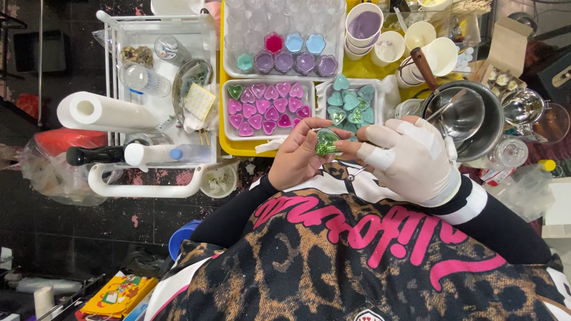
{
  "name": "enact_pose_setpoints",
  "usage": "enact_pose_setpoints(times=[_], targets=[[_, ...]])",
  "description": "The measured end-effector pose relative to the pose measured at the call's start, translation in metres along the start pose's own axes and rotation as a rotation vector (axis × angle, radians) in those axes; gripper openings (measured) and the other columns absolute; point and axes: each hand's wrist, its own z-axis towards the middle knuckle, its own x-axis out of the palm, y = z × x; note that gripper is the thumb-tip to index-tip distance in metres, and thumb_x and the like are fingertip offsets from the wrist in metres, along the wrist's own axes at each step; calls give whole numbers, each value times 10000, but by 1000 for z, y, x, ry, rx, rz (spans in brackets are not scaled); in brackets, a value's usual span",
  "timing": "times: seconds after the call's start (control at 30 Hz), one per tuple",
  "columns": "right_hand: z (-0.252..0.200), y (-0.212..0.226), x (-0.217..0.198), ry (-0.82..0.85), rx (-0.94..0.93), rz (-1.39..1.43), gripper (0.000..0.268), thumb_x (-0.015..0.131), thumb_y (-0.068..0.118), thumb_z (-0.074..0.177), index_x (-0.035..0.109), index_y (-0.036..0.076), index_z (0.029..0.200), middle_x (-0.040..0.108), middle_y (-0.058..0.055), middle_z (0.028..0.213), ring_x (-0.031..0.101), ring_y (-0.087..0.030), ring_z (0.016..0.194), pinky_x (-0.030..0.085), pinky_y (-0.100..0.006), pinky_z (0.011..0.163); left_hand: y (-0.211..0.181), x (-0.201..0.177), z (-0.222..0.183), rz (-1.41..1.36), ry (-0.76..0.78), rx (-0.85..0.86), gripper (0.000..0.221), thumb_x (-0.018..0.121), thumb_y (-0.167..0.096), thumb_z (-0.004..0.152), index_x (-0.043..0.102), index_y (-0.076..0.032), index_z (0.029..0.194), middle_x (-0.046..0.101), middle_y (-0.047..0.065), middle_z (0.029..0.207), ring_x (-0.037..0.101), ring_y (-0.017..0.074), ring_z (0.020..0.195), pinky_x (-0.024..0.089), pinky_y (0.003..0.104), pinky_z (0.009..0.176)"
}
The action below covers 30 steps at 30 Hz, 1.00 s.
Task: The recorder is decorating heart-shaped green wax melts with glitter using a small metal tool.
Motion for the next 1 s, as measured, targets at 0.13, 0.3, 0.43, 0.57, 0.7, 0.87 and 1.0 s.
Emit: enact_pose_setpoints(times=[0.13, 0.3, 0.43, 0.57, 0.7, 0.87, 1.0], targets=[[0, -8, 8, -7, 42, 108, 422, 796, 171, 741, 743, 219, 1157, 690, 26, 944, 656, -205, 763, 473, -373, 666, 9, -18, -3, -13, -11, 1, 345, 467, -298, 1146, 447, -80, 1413, 571, 207, 1445, 606, 202, 1236, 499, 351, 1011], [5, -10, 21, -57, 221, 412, 292, 867, 192, 796, 748, 148, 1059, 703, -42, 840, 689, -257, 743, 510, -367, 631, 7, -24, -2, -94, -139, -45, 326, 477, -258, 1150, 479, -53, 1404, 629, 96, 1256, 598, 158, 1059, 506, 338, 921], [4, -11, 33, -50, 329, 569, 319, 847, 105, 789, 756, 111, 1095, 752, -79, 945, 745, -218, 818, 571, -324, 682, -6, -12, 1, -30, -132, -9, 340, 481, -293, 1143, 495, -46, 1377, 659, 112, 1236, 599, 166, 951, 506, 324, 869], [0, -11, 47, 3, 358, 621, 323, 819, 30, 793, 763, 69, 1109, 765, -104, 951, 755, -215, 826, 575, -312, 703, -6, -18, -3, -54, -211, -29, 341, 493, -302, 1130, 497, -47, 1357, 649, 89, 1159, 603, 157, 963, 503, 310, 863], [-2, -8, 55, 30, 432, 751, 325, 731, -93, 834, 737, 26, 1137, 770, -103, 1041, 769, -159, 869, 617, -255, 751, -9, -17, -8, -59, -241, -41, 342, 500, -305, 1126, 503, -47, 1351, 639, 69, 1113, 599, 152, 937, 504, 301, 863], [-6, -7, 68, 95, 546, 852, 422, 591, -200, 782, 709, -6, 1139, 774, -86, 1063, 767, -129, 909, 618, -253, 802, -14, -14, -12, -20, -245, -26, 360, 504, -311, 1123, 510, -37, 1357, 645, 73, 1116, 598, 141, 913, 504, 291, 850], [-7, -2, 77, 85, 576, 907, 375, 583, -191, 822, 693, -16, 1135, 767, -86, 1045, 758, -117, 940, 609, -250, 823, -18, -16, -17, 0, -279, -47, 361, 507, -309, 1123, 522, -35, 1357, 649, 71, 1116, 595, 131, 905, 506, 282, 833]])
